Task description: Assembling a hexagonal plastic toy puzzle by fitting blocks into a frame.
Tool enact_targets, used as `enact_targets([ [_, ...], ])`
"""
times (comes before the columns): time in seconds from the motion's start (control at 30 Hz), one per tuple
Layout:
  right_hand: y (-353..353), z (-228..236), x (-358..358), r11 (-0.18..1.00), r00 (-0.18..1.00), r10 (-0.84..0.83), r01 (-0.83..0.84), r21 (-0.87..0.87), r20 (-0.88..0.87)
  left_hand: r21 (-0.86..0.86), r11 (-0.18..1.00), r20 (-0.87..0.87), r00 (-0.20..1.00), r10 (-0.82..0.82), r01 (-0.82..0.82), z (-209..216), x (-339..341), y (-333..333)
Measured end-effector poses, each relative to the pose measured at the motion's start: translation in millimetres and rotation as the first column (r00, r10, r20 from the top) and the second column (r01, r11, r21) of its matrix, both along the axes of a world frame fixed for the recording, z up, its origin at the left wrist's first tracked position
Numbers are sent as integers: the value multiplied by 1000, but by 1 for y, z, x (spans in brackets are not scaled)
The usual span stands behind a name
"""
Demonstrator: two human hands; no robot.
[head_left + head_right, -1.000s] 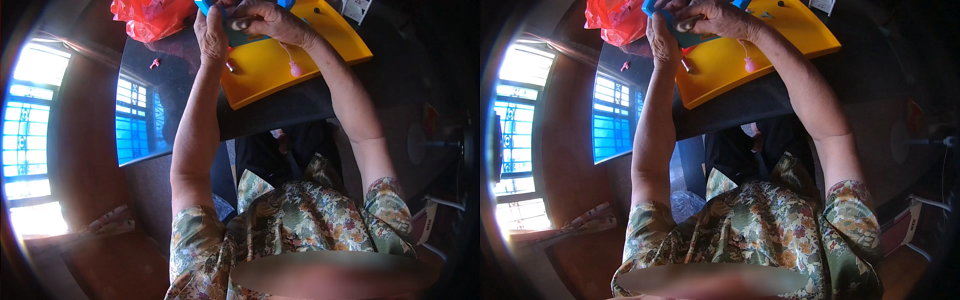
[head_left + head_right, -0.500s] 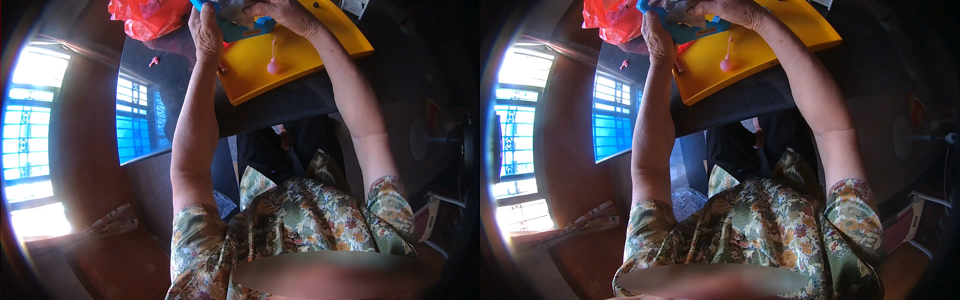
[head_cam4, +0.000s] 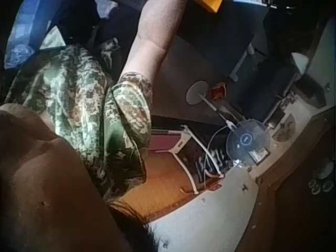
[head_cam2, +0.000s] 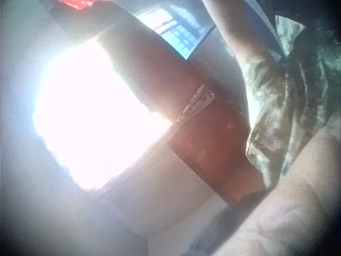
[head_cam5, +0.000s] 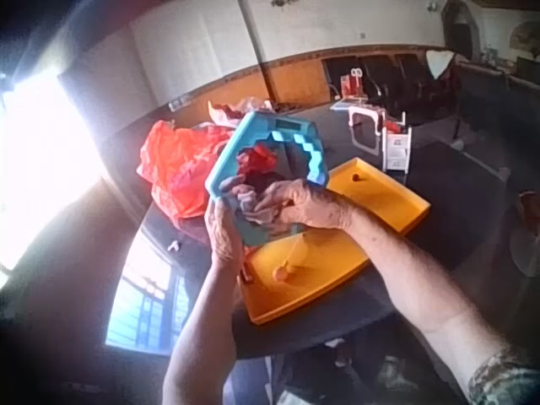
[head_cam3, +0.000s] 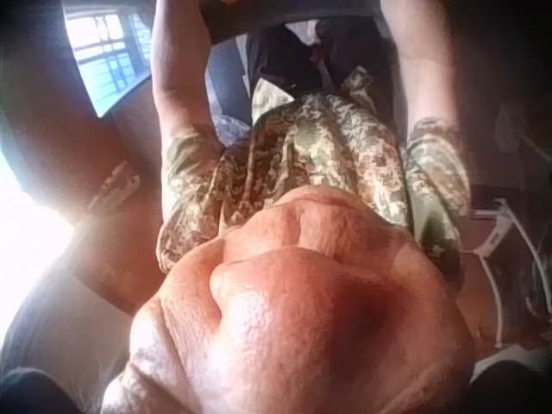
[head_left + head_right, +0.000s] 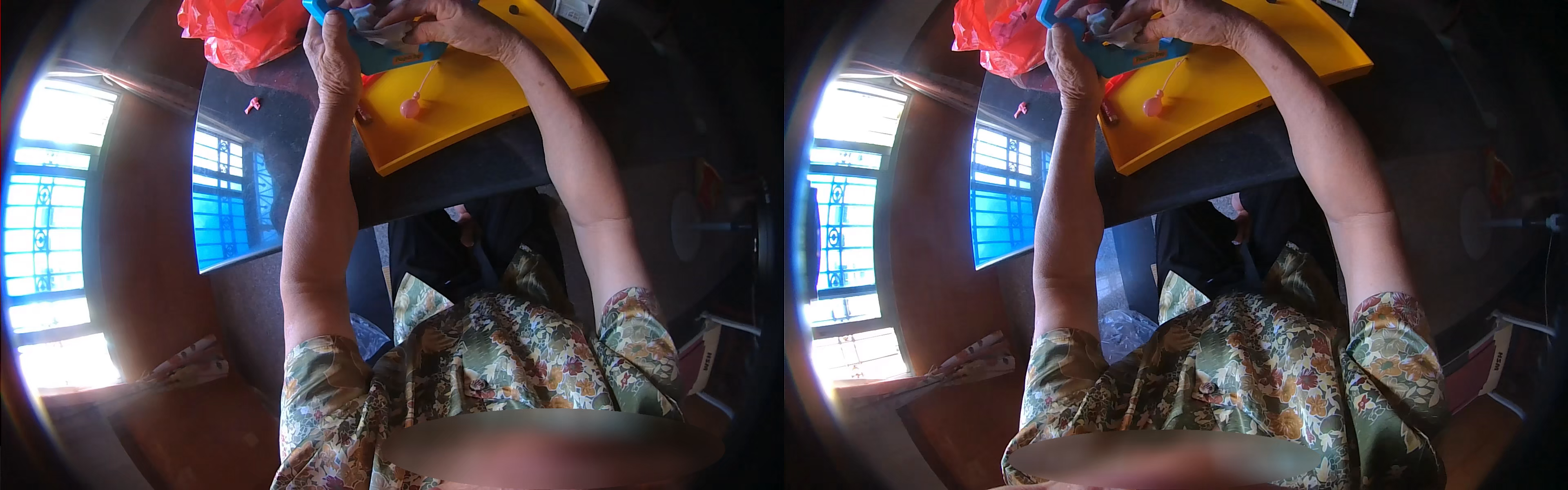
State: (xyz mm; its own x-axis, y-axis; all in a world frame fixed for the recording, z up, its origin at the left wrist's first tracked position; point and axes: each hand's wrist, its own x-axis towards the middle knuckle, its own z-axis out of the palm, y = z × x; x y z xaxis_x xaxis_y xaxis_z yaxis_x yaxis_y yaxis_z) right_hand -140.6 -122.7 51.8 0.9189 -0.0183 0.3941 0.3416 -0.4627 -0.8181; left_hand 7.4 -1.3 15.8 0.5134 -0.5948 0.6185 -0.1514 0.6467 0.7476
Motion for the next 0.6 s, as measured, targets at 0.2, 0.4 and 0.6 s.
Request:
enact_targets([
  [0.2, 2, -11, 5, 925, 981, -192, 188, -329, 23, 15, 1000, -29, 999, -22, 22, -2, 3, 0],
  [0.4, -11, -3, 0, 986, 988, -120, 129, -101, 94, 19, 988, 180, 972, 150, -156, 6, 8, 4],
  [0.6, 14, -30, 26, 820, 956, -152, 264, -508, 251, 66, 980, 166, 970, 177, -190, 9, 15, 10],
])
